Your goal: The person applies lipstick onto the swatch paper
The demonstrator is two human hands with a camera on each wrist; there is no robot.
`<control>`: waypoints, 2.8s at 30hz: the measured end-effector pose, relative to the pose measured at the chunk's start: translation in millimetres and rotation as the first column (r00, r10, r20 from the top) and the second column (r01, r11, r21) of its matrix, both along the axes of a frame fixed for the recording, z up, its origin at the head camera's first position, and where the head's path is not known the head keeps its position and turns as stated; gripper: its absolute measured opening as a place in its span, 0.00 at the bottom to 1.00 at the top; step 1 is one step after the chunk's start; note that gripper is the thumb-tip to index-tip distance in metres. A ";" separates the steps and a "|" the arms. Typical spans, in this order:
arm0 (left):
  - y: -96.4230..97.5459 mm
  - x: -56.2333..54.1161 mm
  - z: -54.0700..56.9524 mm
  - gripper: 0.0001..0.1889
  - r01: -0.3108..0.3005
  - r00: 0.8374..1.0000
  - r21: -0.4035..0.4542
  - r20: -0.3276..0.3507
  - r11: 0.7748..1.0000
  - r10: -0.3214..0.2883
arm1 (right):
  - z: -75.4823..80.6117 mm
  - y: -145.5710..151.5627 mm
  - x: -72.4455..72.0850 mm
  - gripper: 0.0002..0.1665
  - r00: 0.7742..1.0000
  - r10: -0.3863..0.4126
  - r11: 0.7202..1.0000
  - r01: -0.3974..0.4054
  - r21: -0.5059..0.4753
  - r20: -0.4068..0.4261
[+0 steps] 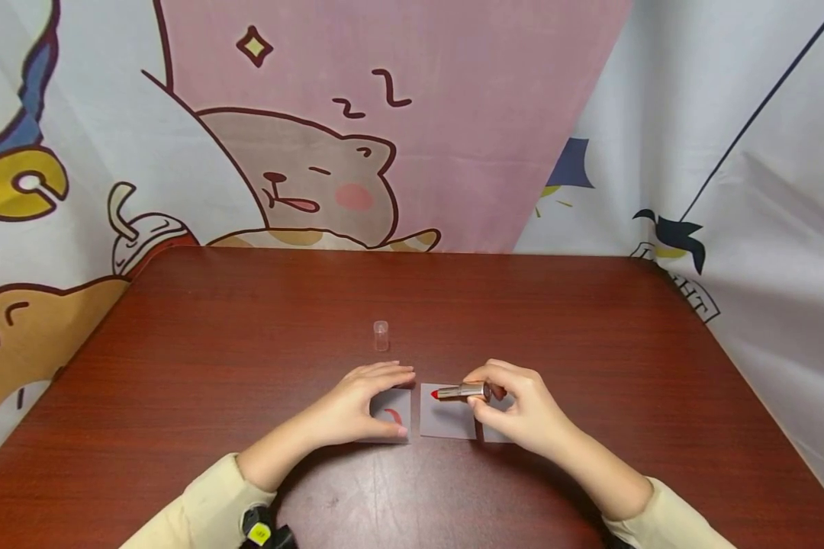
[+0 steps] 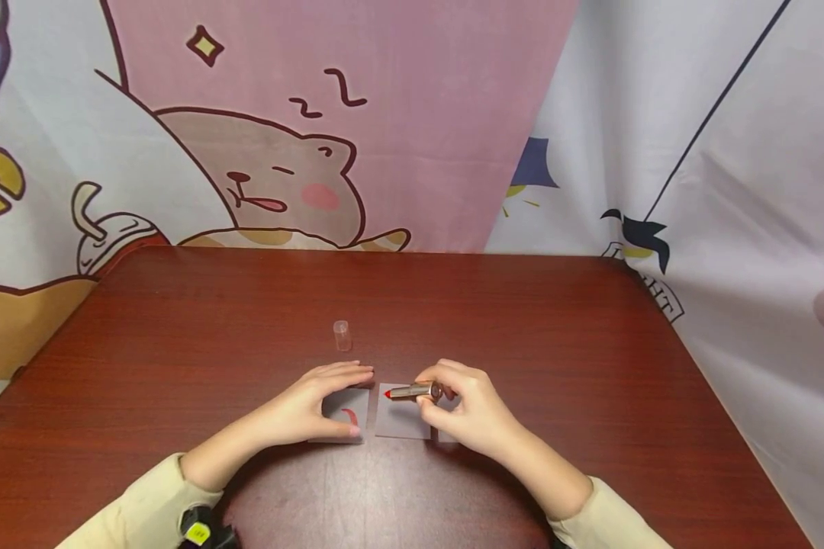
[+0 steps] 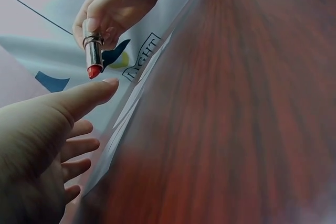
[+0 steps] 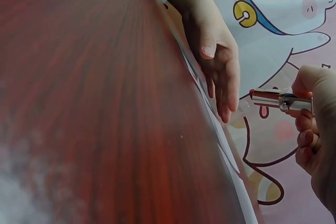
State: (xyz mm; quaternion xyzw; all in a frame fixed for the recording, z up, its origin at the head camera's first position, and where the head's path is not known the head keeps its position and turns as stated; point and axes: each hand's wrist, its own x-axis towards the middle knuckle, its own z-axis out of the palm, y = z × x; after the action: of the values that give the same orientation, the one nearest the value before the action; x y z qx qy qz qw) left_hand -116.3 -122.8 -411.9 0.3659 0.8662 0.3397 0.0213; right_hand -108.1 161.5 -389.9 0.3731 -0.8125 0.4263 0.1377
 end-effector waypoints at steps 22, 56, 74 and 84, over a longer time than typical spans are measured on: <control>25.6 -5.4 4.1 0.38 0.043 0.999 -0.053 0.031 0.998 -0.041 | 17.2 7.0 14.0 0.17 0.999 -0.032 0.999 0.032 -0.026 0.006; 34.7 -11.8 1.1 0.36 0.083 0.996 -0.135 0.035 0.987 -0.079 | 0.9 10.7 6.3 0.17 0.998 -0.020 1.000 0.020 -0.008 0.058; 34.7 -10.8 0.8 0.36 0.090 0.996 -0.136 0.037 0.987 -0.086 | -19.7 12.0 -4.4 0.16 0.995 0.000 1.000 -0.002 0.021 0.098; 34.5 -11.0 0.0 0.36 0.091 0.996 -0.137 0.036 0.986 -0.087 | -19.3 7.5 -4.8 0.16 0.996 -0.007 0.998 0.001 0.063 0.094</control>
State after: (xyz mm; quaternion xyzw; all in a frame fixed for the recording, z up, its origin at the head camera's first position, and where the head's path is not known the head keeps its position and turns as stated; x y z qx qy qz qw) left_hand -127.3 -88.3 -411.9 0.3966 0.8702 0.2828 0.0746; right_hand -113.0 169.0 -409.2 0.3553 -0.8317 0.4174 0.0882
